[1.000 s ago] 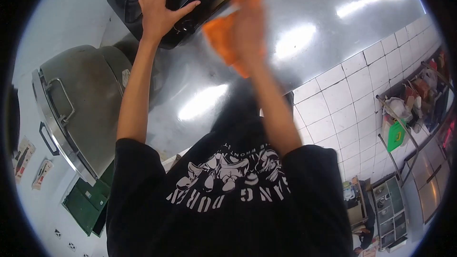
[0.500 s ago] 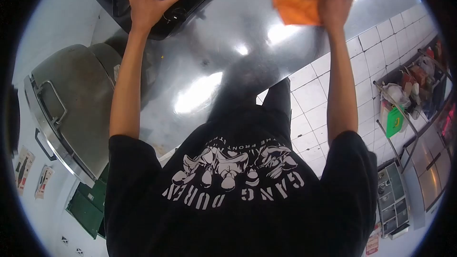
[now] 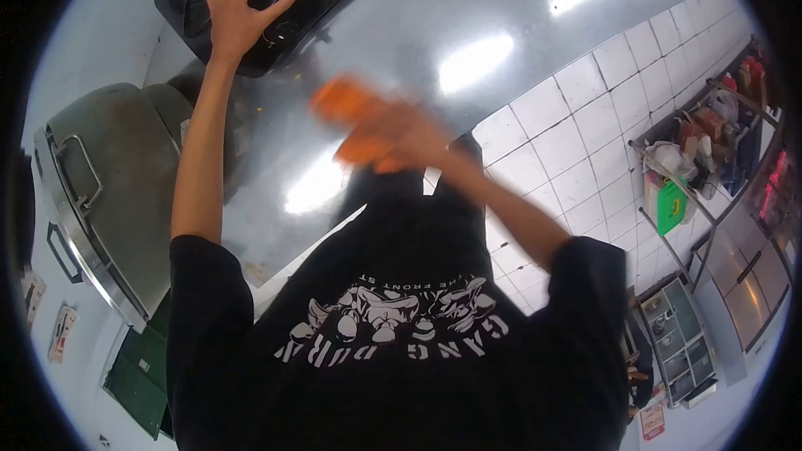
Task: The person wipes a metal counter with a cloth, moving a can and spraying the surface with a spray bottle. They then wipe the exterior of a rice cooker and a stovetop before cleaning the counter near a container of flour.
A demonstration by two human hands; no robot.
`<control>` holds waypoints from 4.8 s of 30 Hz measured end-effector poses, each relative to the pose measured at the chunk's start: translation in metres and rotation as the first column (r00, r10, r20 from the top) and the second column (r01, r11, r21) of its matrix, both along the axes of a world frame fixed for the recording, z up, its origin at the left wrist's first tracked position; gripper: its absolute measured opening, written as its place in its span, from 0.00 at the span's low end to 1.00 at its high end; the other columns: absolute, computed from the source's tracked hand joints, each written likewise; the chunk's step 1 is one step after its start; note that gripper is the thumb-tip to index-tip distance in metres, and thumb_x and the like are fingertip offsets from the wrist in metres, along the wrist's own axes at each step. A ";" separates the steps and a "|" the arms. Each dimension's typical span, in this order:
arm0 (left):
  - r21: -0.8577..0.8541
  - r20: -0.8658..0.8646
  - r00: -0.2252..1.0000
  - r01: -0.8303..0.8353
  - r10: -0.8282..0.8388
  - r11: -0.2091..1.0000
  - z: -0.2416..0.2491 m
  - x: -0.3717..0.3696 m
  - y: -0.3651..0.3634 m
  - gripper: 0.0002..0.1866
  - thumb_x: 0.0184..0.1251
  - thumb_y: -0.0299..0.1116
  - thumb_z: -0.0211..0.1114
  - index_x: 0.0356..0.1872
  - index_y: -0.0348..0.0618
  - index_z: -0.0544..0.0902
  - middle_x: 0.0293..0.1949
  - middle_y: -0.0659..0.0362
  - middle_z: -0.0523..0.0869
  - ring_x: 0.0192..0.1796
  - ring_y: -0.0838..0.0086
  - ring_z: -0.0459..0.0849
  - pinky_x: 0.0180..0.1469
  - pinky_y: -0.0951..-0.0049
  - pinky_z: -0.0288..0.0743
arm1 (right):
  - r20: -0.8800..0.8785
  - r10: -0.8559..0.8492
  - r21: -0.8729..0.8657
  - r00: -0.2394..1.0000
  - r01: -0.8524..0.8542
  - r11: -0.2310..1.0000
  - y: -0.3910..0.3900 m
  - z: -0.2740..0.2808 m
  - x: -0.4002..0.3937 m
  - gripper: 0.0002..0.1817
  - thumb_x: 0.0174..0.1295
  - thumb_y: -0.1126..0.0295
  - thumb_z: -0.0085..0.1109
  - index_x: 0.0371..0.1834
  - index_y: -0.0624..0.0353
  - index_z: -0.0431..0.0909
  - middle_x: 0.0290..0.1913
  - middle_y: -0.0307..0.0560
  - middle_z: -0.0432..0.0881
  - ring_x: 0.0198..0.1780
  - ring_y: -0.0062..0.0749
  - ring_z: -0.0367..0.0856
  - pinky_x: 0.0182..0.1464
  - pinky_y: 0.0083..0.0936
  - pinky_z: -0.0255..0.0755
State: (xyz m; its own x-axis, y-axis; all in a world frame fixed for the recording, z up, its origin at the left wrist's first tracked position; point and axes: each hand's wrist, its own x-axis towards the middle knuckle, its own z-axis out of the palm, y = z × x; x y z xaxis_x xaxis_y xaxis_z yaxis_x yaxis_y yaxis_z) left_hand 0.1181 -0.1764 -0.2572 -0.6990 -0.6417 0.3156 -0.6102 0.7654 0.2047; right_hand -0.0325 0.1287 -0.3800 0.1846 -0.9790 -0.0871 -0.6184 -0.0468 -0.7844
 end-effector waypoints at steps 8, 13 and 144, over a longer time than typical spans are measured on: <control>0.024 0.037 0.998 -0.060 0.059 0.998 0.002 -0.003 0.005 0.30 0.50 0.49 0.78 0.50 0.42 0.81 0.64 0.54 0.77 0.69 0.57 0.68 0.72 0.51 0.55 | -0.823 -0.549 -0.494 0.147 0.293 0.819 -0.066 -0.047 -0.342 0.23 0.66 0.48 0.57 0.38 0.61 0.79 0.31 0.54 0.81 0.36 0.50 0.79 0.41 0.48 0.71; -0.048 0.001 1.000 -0.005 0.005 0.999 -0.008 0.002 0.000 0.30 0.50 0.51 0.78 0.51 0.47 0.83 0.63 0.60 0.78 0.68 0.61 0.70 0.70 0.54 0.58 | -0.237 -0.417 -0.145 0.877 0.393 0.908 0.016 -0.014 0.053 0.28 0.65 0.67 0.55 0.70 0.56 0.69 0.72 0.54 0.69 0.71 0.48 0.69 0.71 0.40 0.62; 0.133 0.387 0.733 -0.645 0.560 0.753 0.005 -0.132 0.032 0.41 0.62 0.50 0.72 0.66 0.31 0.64 0.63 0.33 0.70 0.66 0.39 0.69 0.68 0.51 0.63 | -0.590 -0.506 -0.478 0.629 0.233 0.847 -0.252 0.021 -0.556 0.18 0.58 0.62 0.60 0.53 0.48 0.82 0.59 0.47 0.79 0.62 0.46 0.72 0.57 0.50 0.65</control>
State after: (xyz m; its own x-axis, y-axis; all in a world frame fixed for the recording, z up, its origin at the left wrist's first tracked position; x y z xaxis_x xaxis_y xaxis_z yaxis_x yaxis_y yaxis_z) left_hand -0.0142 -0.1445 -0.2523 -0.1669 -0.9836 -0.0681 -0.9852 0.1636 0.0519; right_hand -0.5883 -0.1233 -0.3588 -0.1768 -0.9365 0.3027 -0.9816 0.1454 -0.1235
